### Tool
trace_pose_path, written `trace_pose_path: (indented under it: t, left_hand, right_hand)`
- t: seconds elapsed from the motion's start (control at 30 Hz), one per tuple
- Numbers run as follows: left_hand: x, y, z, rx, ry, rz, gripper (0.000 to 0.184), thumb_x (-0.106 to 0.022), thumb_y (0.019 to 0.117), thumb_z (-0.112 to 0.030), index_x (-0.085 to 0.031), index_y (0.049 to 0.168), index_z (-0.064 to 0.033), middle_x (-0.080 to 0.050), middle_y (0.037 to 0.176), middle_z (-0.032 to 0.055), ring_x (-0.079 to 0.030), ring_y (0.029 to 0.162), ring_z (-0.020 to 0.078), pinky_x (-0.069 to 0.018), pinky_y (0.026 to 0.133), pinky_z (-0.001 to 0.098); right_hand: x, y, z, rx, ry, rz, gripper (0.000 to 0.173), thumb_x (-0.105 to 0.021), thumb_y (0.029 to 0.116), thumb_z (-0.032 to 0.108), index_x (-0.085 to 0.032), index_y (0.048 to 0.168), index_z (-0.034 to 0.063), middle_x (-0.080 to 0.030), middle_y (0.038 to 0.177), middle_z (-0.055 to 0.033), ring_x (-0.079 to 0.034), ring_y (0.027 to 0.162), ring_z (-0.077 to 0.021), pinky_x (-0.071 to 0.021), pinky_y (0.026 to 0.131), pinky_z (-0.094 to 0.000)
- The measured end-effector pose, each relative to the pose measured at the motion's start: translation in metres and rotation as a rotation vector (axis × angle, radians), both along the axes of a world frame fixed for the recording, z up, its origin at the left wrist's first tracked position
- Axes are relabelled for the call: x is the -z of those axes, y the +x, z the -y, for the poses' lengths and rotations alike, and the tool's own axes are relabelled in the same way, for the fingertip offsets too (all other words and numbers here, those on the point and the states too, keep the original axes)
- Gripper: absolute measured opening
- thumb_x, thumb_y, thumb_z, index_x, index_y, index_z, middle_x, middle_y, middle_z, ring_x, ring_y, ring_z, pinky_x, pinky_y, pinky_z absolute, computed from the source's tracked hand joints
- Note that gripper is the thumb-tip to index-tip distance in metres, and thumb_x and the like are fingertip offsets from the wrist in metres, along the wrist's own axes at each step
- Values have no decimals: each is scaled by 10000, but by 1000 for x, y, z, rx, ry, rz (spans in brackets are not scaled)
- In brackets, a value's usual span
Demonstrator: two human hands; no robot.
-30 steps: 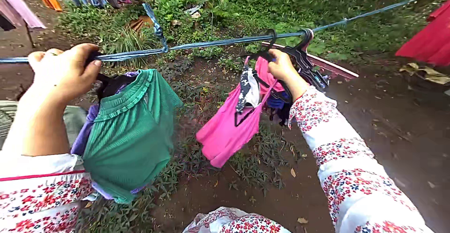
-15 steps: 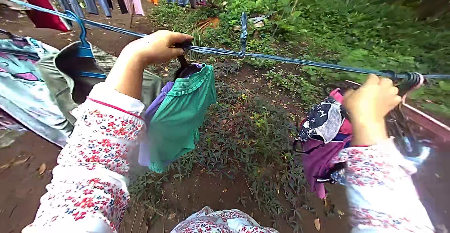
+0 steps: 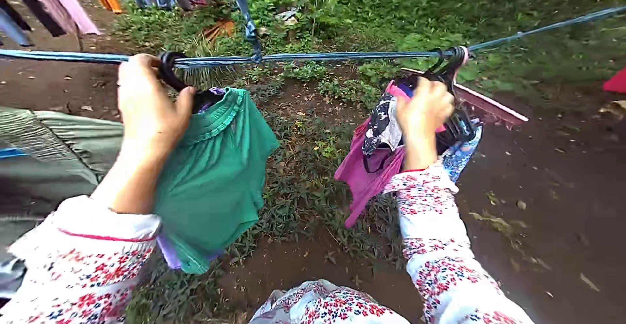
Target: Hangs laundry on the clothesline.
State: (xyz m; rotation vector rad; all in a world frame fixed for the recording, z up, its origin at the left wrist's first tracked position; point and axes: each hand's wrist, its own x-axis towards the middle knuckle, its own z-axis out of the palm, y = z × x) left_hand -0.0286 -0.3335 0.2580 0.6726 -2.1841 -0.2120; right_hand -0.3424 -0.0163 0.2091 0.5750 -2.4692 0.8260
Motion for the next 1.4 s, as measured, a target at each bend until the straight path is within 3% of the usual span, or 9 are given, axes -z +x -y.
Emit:
trace_pose_path:
  t: [0.1, 0.2, 0.3, 0.47, 0.6, 0.67, 0.77, 0.97, 1.4]
  left_hand:
    - [9, -18, 10, -6, 331, -125, 578, -607, 1012, -209, -361, 1422, 115, -582, 1280, 327, -639, 1143, 402, -505, 988, 546]
    - [5, -31, 21, 51, 453, -99, 464, -561, 1044, -241, -479, 1359, 90, -610, 1246, 285, -639, 1123, 354, -496, 991, 534]
    - [-1, -46, 19, 75, 383, -49, 371, -502, 1072, -229, -566, 1265, 82, -627, 1196, 289, -624, 1124, 380, -460, 995, 567]
    - [-11, -69, -1, 32, 132, -227, 377, -381, 1082, -173, -537, 1251, 125, -634, 1162, 306, -642, 1111, 358, -471, 997, 495]
    - [-29, -77, -42, 44, -27, -408, 362, -358, 1076, -175, -547, 1182, 115, -628, 1034, 218, -623, 952, 202, -474, 886, 346]
    - [-35, -85, -67, 96, -89, -403, 360, -363, 1072, -160, -560, 1186, 119, -646, 1039, 232, -649, 948, 233, -501, 885, 371]
    - [-33, -120, -94, 124, -32, -317, 365, -379, 1077, -166, -569, 1215, 114, -651, 1108, 269, -657, 1046, 337, -497, 953, 471]
    - [-20, -206, -110, 16, 231, -231, 352, -395, 1099, -191, -586, 1247, 65, -653, 1213, 239, -629, 1189, 356, -468, 1038, 503]
    - [-3, -302, -155, 86, 327, -161, 363, -428, 1096, -243, -651, 1219, 16, -701, 1163, 209, -675, 1128, 356, -506, 973, 543]
  right_hand:
    - [14, -49, -34, 167, 63, 149, 548, -643, 948, 178, -505, 1389, -116, -484, 1341, -461, -456, 1235, -681, -352, 908, -837]
    - [25, -67, -49, 151, 194, 254, 438, -592, 1006, 183, -545, 1343, -92, -581, 1223, -442, -561, 1149, -649, -414, 860, -816]
    - [32, -77, -53, 91, 201, 285, 414, -581, 1019, 166, -559, 1350, -80, -588, 1225, -435, -557, 1168, -636, -402, 898, -805]
    - [41, -95, -58, 13, 126, 307, 390, -504, 1065, 158, -536, 1371, -81, -579, 1261, -422, -544, 1206, -622, -389, 950, -791]
    - [36, -110, -66, -18, 160, 280, 406, -447, 1095, 199, -530, 1363, -96, -579, 1252, -426, -548, 1195, -626, -392, 936, -795]
    - [34, -115, -69, -52, 166, 262, 404, -424, 1102, 194, -549, 1330, -115, -578, 1255, -425, -548, 1205, -614, -389, 955, -784]
    - [32, -118, -69, -67, 155, 251, 393, -418, 1101, 182, -574, 1317, -106, -580, 1271, -415, -543, 1223, -605, -386, 967, -778]
    - [32, -126, -75, -87, 147, 238, 373, -424, 1098, 181, -606, 1292, -80, -615, 1232, -386, -582, 1189, -569, -411, 956, -752]
    - [17, -122, -99, -243, 69, 79, 343, -443, 1096, 161, -638, 1284, -51, -669, 1162, -336, -628, 1120, -542, -425, 937, -737]
